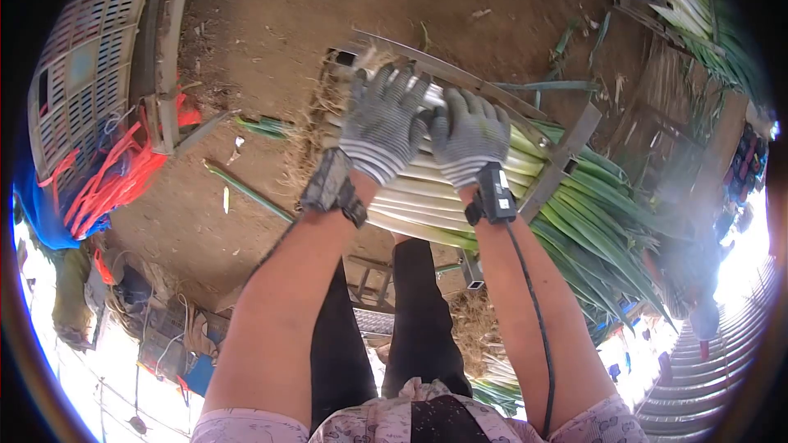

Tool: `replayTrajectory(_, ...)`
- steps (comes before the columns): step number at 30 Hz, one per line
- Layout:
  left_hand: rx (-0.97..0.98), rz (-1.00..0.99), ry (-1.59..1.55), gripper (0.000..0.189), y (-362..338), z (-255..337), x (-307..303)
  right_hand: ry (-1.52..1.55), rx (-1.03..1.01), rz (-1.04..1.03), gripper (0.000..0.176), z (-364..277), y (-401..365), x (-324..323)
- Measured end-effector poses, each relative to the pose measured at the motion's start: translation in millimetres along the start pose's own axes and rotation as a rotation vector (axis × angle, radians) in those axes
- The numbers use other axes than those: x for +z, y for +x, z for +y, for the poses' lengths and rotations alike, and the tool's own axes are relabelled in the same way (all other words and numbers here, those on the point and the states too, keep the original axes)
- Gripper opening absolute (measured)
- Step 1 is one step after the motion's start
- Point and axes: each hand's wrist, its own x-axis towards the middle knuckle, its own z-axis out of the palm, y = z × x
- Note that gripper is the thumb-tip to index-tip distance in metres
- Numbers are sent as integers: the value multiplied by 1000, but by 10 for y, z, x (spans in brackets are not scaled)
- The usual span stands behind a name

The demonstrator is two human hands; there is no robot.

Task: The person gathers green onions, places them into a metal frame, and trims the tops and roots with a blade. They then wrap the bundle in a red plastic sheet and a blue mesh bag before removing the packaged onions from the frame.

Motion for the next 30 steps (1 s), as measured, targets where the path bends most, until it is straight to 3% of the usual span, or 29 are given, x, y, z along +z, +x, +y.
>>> replayTrajectory(3,-43,36,-81,53,-335,145,-239,-22,-34,4,32,-8,25,15)
replayTrajectory(7,53,-32,-19,56,-731,-284,-88,-46,-14,1,30,-70,28,-10)
replayTrajectory(18,16,-37,-153,58,-694,-261,-6,-84,-66,16,32,-113,21,14)
replayTrajectory(24,-13,-22,-294,56,-717,-391,-230,-99,-45,-159,31,-145,68,-50)
replayTrajectory(27,-151,206,-521,53,-992,-733,-375,226,231,-472,35,250,394,40)
replayTrajectory(30,-478,461,-655,50,-1415,-1354,-341,618,491,-531,35,366,1021,143)
